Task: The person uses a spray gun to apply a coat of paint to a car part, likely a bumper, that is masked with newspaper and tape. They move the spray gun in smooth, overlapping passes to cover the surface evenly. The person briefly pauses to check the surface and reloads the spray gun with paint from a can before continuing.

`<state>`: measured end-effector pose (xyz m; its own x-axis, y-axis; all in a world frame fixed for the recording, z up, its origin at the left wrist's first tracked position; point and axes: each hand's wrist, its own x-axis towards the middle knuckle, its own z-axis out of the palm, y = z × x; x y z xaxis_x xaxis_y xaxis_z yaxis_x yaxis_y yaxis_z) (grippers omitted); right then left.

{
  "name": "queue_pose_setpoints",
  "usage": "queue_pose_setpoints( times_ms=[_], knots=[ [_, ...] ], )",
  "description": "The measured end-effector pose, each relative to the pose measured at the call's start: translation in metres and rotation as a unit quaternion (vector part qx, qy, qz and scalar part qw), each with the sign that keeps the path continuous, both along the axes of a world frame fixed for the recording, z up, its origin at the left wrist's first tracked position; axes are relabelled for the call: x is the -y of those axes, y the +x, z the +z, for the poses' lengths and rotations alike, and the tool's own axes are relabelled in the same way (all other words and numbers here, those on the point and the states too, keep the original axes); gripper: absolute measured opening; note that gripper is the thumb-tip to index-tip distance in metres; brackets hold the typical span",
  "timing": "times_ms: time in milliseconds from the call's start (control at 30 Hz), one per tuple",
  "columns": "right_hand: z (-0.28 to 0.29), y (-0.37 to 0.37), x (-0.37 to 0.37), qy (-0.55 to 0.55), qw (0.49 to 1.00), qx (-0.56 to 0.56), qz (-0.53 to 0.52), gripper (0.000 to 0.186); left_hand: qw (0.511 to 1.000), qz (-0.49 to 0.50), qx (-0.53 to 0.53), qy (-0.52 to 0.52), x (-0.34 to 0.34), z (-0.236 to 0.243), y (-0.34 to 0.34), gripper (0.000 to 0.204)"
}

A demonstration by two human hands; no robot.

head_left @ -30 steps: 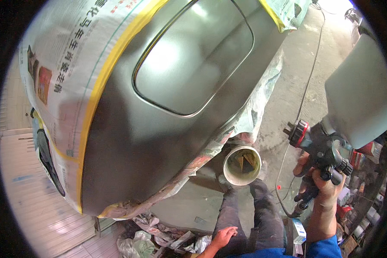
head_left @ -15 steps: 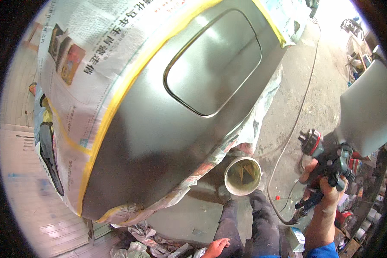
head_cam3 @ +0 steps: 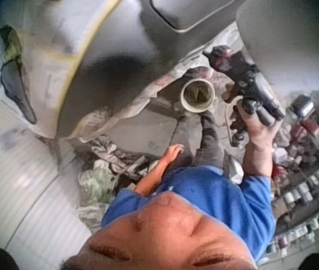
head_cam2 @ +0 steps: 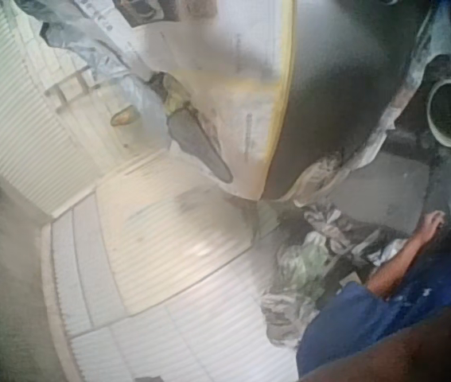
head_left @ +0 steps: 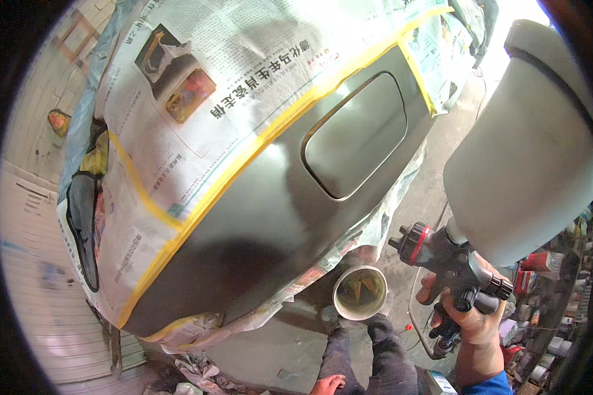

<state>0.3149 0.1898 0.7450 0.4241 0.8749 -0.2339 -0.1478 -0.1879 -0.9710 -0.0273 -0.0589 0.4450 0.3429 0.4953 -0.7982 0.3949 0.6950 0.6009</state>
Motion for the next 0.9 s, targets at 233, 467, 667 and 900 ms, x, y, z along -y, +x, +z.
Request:
queue_pose_setpoints(
  times_ms=[233, 467, 667, 900],
  knots=[
    [0.000, -0.003, 0.006, 0.021, 1.000, -0.002, 0.006, 0.030, 1.000, -0.001, 0.014, 0.017, 0.007, -0.005, -0.018, 0.031],
    [-0.031, 0.029, 0.016, -0.005, 0.993, -0.120, -0.010, 0.029, 0.998, 0.019, -0.051, -0.007, -0.001, 0.007, -0.023, 0.032],
    [-0.078, 0.088, 0.005, -0.054, 0.974, -0.218, 0.038, 0.034, 0.988, 0.011, -0.152, -0.013, -0.025, 0.048, 0.020, 0.035],
    [-0.108, 0.134, -0.006, -0.082, 0.961, -0.263, 0.032, 0.040, 0.986, -0.068, -0.148, 0.031, -0.046, 0.066, 0.080, 0.039]
  ],
)
